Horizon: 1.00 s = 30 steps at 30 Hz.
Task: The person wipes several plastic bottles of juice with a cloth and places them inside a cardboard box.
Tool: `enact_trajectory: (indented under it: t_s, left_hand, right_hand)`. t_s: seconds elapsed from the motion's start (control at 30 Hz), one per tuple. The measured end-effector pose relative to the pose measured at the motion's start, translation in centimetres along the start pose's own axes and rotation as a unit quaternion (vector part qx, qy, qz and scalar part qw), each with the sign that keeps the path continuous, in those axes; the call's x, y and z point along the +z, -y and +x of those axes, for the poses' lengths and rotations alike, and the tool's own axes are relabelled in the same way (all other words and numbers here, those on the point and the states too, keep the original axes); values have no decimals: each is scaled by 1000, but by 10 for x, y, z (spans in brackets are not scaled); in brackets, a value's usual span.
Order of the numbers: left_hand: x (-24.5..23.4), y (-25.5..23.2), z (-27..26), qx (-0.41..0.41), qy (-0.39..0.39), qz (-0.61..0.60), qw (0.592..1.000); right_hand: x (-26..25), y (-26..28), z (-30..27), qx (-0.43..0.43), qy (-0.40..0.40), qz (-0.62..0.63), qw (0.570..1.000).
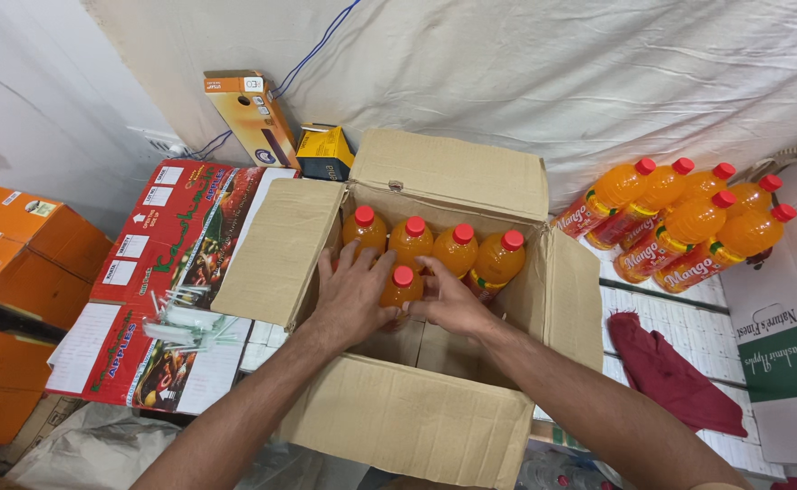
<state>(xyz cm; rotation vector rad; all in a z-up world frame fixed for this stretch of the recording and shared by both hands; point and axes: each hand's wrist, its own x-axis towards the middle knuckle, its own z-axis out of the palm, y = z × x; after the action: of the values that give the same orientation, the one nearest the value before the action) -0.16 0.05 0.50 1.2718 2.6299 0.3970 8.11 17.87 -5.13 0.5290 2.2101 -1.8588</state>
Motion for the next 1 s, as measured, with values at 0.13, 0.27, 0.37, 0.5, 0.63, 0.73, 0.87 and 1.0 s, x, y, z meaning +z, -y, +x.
enact_trajectory:
  t_s: [0.13, 0.27, 0.37, 0.5, 0.63, 0.73, 0.87, 1.0]
  left_hand:
    - [-14, -9, 1, -14, 22, -28, 999]
    - [-32, -29, 7, -4, 21, -90, 996]
    - [-49, -64, 16, 32, -9, -162, 986]
    - [-56, -123, 31, 74, -52, -248, 965]
    - [-32, -175, 70, 100, -54, -250, 962]
    - [-13, -221, 96, 118, -66, -289, 948]
    - [24, -276, 136, 119, -50, -311, 942]
    - [75, -315, 184, 115, -51, -295, 947]
  right_hand:
    - [-6, 29, -21, 22, 3, 24, 999]
    - [-29, 43, -40, -21, -6, 47, 999]
    - [-58, 53, -59, -80, -11, 59, 995]
    - [-116, 29, -71, -200, -38, 93, 975]
    - [-189, 3, -85, -240, -72, 56, 966]
    - [-243, -19, -103, -254, -106, 46, 960]
    - [-307, -66, -117, -222, -183, 28, 957]
    - [-348, -137, -125, -99, -225, -77, 966]
